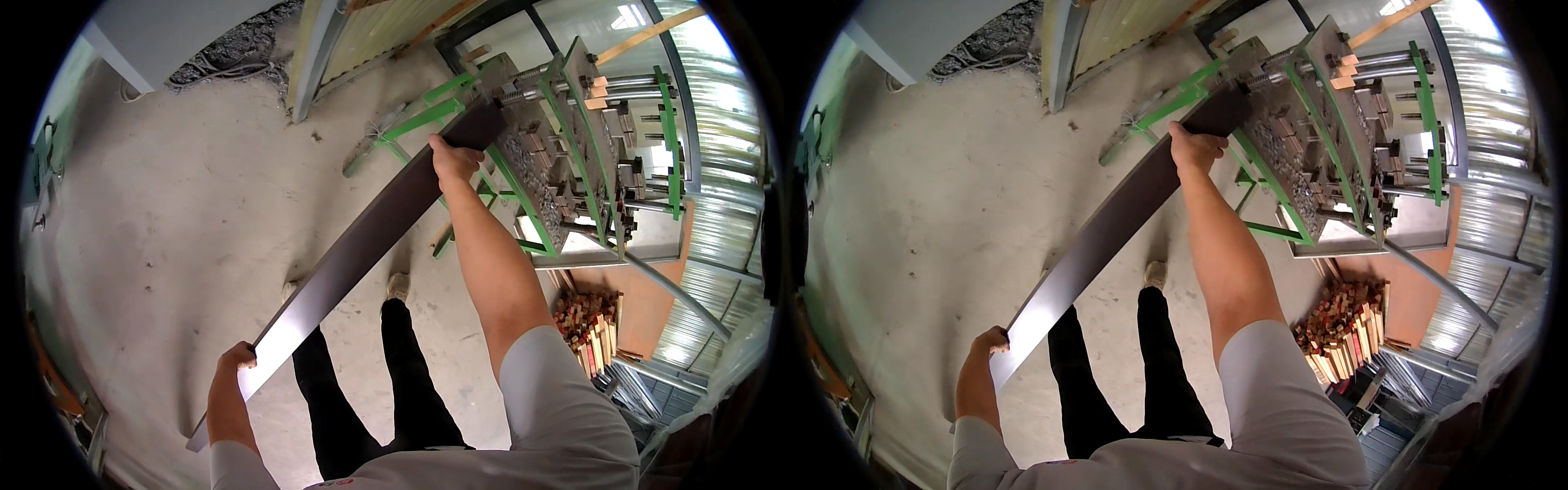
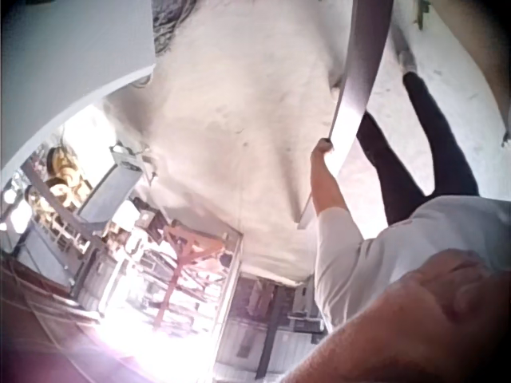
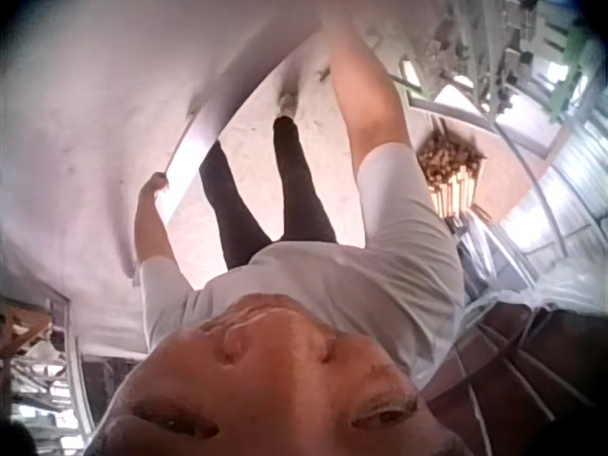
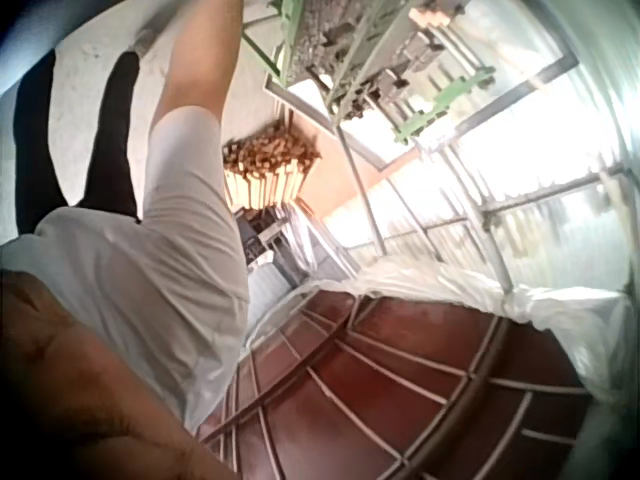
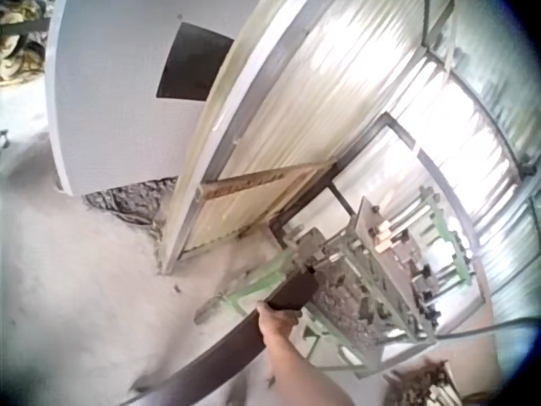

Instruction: The person uses a drill to secure fasteners onto a long metal beam, then moves to a large industrial machine to process a curved metal component, and finally places the metal parts onto a storage rack.

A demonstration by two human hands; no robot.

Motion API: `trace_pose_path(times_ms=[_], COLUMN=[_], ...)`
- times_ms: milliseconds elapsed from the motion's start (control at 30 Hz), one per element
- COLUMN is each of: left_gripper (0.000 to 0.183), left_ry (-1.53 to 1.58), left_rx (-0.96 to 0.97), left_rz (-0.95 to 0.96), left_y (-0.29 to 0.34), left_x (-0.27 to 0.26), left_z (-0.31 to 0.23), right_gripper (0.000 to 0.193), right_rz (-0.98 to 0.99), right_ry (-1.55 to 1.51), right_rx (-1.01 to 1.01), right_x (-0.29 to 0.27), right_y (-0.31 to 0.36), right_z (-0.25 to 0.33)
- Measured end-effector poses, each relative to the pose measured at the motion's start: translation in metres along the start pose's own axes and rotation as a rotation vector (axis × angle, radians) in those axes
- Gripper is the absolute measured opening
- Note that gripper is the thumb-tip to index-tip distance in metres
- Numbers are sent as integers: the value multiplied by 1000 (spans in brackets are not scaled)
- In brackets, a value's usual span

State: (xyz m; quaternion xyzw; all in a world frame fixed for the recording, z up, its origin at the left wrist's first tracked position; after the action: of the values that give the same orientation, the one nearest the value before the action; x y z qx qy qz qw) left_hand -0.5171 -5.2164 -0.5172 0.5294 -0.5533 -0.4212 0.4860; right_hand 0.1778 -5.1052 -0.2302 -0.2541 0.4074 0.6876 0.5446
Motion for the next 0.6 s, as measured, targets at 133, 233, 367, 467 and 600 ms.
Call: trace_pose_path(times_ms=[133, 233, 367, 467, 600], left_gripper=[27, 22, 23, 36, 74], left_ry=[-67, -176, -283, -254, -127], left_rx=[30, 32, -38, 95, 498], left_rz=[24, 31, -250, -578, -828], left_y=[-11, 3, -5, 40, 105], left_x=[-10, -17, -10, -16, -15], left_z=[-23, -39, -25, -50, -75], right_gripper=[108, 111, 114, 114, 111], right_rz=[-65, -68, -32, -82, -122], right_ry=[162, 214, 162, 112, 66], right_rx=[-59, -38, 39, 106, 117], right_x=[3, 4, 5, -9, -38], right_y=[-17, -24, -21, -18, 12], right_z=[-5, -10, -6, -6, 12])
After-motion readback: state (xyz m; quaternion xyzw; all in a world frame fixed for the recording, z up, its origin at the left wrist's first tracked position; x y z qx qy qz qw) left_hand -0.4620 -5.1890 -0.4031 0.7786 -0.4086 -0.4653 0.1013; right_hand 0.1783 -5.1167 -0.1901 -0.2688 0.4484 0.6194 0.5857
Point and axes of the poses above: each hand's wrist, its own y-axis away from the middle knuckle, its own x-axis out of the palm, z = x × y, the point moved 7 cm from there along -y, towards the middle knuckle
